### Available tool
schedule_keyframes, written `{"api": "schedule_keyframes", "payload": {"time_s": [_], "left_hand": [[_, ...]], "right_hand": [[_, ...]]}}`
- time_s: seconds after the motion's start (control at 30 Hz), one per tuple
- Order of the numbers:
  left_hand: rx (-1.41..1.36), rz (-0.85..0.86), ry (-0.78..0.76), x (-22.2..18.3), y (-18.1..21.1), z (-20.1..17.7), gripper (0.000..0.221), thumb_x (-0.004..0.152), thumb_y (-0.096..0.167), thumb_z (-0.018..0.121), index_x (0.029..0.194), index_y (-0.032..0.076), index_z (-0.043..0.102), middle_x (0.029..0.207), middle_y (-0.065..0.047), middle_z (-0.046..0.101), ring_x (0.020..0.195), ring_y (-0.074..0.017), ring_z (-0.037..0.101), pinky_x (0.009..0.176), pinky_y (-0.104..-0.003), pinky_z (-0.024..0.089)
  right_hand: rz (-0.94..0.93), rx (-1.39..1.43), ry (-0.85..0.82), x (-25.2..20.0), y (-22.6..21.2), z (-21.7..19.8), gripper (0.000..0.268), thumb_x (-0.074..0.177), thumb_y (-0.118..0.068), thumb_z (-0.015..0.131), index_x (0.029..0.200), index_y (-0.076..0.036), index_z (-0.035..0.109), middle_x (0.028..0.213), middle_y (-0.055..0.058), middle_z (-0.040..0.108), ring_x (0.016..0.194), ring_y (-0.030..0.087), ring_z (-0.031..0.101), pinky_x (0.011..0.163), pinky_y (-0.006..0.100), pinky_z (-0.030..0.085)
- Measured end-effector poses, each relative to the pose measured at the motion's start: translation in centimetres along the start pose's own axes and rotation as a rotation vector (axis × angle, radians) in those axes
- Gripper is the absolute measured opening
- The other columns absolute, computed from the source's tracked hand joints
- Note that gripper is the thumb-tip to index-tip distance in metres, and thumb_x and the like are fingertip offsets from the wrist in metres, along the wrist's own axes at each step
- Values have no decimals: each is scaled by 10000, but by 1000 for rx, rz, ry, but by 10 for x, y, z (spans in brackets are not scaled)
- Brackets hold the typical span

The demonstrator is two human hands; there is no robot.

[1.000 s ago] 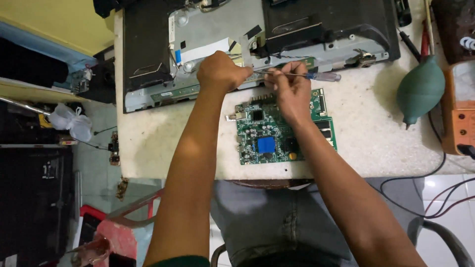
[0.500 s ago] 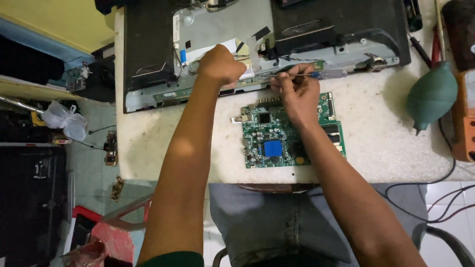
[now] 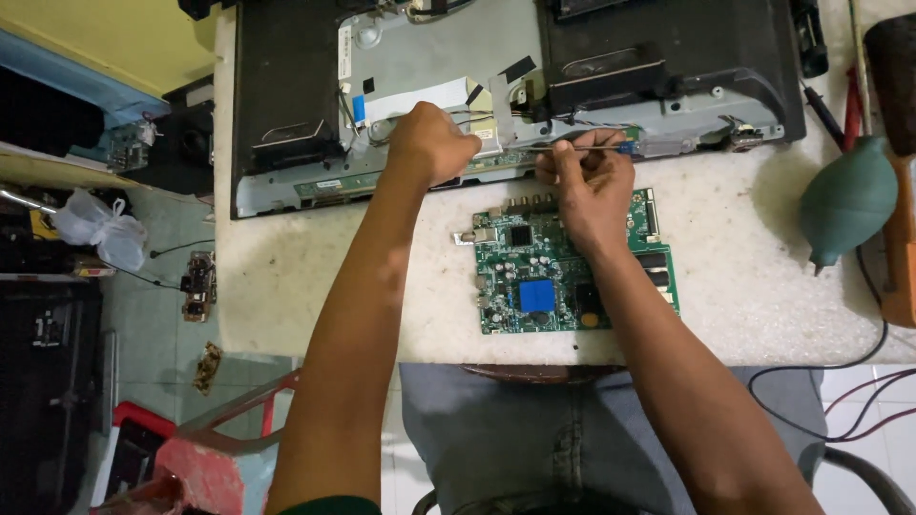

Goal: Disassembling a television by removing a metal strip and manipulating internal circuit boards using a screwdriver.

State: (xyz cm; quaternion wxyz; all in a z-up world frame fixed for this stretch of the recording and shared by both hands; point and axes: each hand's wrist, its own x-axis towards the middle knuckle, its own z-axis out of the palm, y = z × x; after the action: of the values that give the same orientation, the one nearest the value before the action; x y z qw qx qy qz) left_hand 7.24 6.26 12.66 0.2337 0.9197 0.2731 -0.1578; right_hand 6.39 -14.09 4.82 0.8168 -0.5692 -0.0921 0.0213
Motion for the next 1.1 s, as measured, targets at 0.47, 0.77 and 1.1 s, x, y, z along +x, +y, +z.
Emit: {"api": "schedule_keyframes", "payload": {"time_s": [0.47,0.77,1.1], "left_hand": [[-409,121,389,-12,-48,77,229,766,318,755,980,248,800,843,9,796,903,-212,776,828,-348,604],[-630,202,775,-27,-39,122,201,789,232,805,981,179,782,794,-41,747,770,-234,742,704,-392,596],[-784,395,820,-19,-51,141,269,859,124,825,1120,139,756,811,-34,670,826,-150,624,815,-334,555]], "right_hand": [[31,42,-24,9,9,-3,175,1073,-101,585,1091,45,491,879,194,720,869,238,770,804,401,694],[36,26,-27,7,6,-2,208,1072,-135,606,1106,31,486,888,185,716,875,247,772,820,420,699],[61,14,-18,7,10,-1,226,1081,-142,590,1121,44,468,879,169,704,883,251,772,842,433,694]]}}
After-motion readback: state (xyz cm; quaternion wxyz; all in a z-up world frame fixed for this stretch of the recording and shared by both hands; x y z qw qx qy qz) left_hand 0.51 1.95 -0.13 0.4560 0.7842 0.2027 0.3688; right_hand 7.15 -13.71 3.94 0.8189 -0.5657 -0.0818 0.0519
